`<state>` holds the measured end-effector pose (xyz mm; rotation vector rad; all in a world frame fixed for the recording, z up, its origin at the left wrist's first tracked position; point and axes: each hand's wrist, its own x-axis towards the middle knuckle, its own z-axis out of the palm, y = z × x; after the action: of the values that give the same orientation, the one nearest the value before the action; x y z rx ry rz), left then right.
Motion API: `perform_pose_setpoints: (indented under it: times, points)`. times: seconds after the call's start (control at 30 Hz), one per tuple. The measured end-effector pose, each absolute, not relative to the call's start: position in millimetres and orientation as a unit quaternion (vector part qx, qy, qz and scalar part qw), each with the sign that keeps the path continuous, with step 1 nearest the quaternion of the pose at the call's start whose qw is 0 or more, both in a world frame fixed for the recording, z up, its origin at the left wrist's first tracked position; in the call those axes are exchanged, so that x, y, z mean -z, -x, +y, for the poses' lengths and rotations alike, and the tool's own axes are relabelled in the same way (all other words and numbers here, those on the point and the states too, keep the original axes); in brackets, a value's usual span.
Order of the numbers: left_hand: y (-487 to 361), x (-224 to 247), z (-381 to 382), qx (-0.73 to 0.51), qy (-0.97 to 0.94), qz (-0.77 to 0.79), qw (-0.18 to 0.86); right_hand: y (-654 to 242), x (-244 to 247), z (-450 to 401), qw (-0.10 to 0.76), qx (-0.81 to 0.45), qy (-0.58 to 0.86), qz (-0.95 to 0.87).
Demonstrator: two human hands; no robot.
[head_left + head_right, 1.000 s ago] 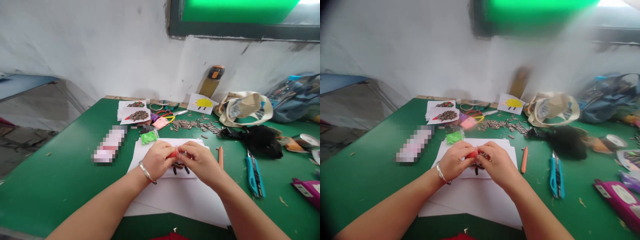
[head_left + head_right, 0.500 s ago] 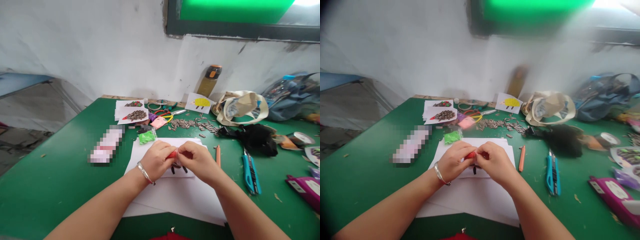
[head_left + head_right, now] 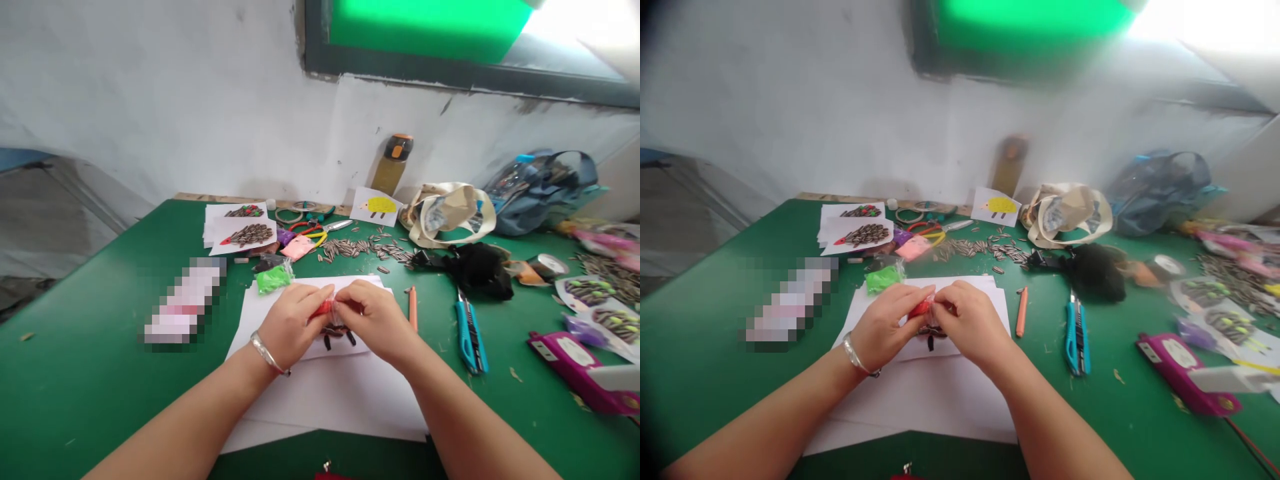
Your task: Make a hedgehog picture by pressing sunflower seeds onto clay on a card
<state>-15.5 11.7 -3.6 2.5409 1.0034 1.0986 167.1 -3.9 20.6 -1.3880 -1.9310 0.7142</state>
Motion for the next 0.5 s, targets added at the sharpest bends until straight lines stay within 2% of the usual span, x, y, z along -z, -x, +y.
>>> perform_pose_setpoints:
  times: [0.1,0.23,0.5]
  points:
    - [14.8,2.2,11.1,-0.369,-0.860,0.340,0.097,-167.3,-15.4,-2.4,0.354,-0.349,0.550,-0.671]
    - [15.9,0.6,11.5,-0.361,-0.859,0.348,0.102,-168.4,-12.9,-0.8,0.348,-0.478,0.537,-0.602]
    - [15.5,0.8,11.2,-0.362,-0.865,0.336,0.089,-168.6,-18.2,-2.2,0.313,-0.360,0.543,-0.691]
